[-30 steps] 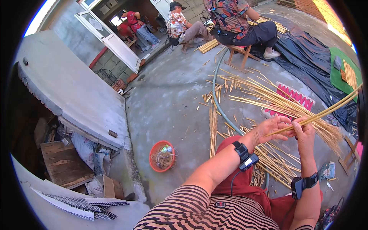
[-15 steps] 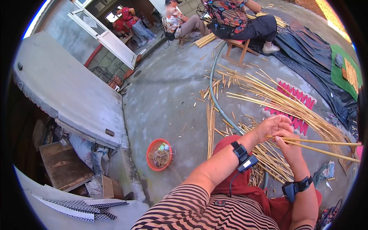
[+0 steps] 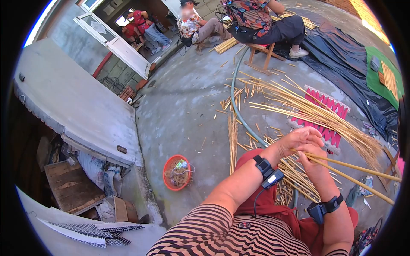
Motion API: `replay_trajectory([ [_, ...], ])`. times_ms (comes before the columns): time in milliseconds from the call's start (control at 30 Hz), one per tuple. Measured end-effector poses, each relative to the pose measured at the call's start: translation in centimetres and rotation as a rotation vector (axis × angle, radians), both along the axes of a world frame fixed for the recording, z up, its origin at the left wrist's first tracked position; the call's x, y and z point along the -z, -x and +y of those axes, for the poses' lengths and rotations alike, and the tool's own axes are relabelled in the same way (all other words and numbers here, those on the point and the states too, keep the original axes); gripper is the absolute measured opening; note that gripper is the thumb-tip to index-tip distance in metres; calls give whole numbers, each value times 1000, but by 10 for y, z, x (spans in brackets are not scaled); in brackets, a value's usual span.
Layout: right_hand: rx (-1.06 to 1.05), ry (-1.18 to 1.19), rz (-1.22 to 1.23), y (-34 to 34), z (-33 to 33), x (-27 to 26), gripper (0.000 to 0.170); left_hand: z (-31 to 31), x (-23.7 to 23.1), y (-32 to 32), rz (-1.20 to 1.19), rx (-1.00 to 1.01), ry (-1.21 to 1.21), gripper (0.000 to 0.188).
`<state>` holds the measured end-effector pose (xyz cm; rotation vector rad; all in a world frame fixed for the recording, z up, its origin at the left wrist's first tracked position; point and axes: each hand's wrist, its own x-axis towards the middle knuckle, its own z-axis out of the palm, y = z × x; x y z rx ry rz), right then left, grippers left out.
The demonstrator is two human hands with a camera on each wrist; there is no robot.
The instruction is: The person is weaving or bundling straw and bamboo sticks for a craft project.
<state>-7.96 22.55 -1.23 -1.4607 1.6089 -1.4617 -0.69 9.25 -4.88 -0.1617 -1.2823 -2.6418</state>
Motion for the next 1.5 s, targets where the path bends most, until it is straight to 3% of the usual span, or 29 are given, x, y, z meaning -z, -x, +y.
replay_trajectory([
  [100, 17, 49, 107, 1, 1, 8, 12, 1, 0, 0, -5, -4, 0, 63],
  [733, 11, 29, 185, 3, 10, 1, 11, 9, 0, 1, -37, 10, 62, 67],
  [1500, 36, 142, 215, 12, 0, 13, 6, 15, 10, 8, -150, -17, 84, 49],
])
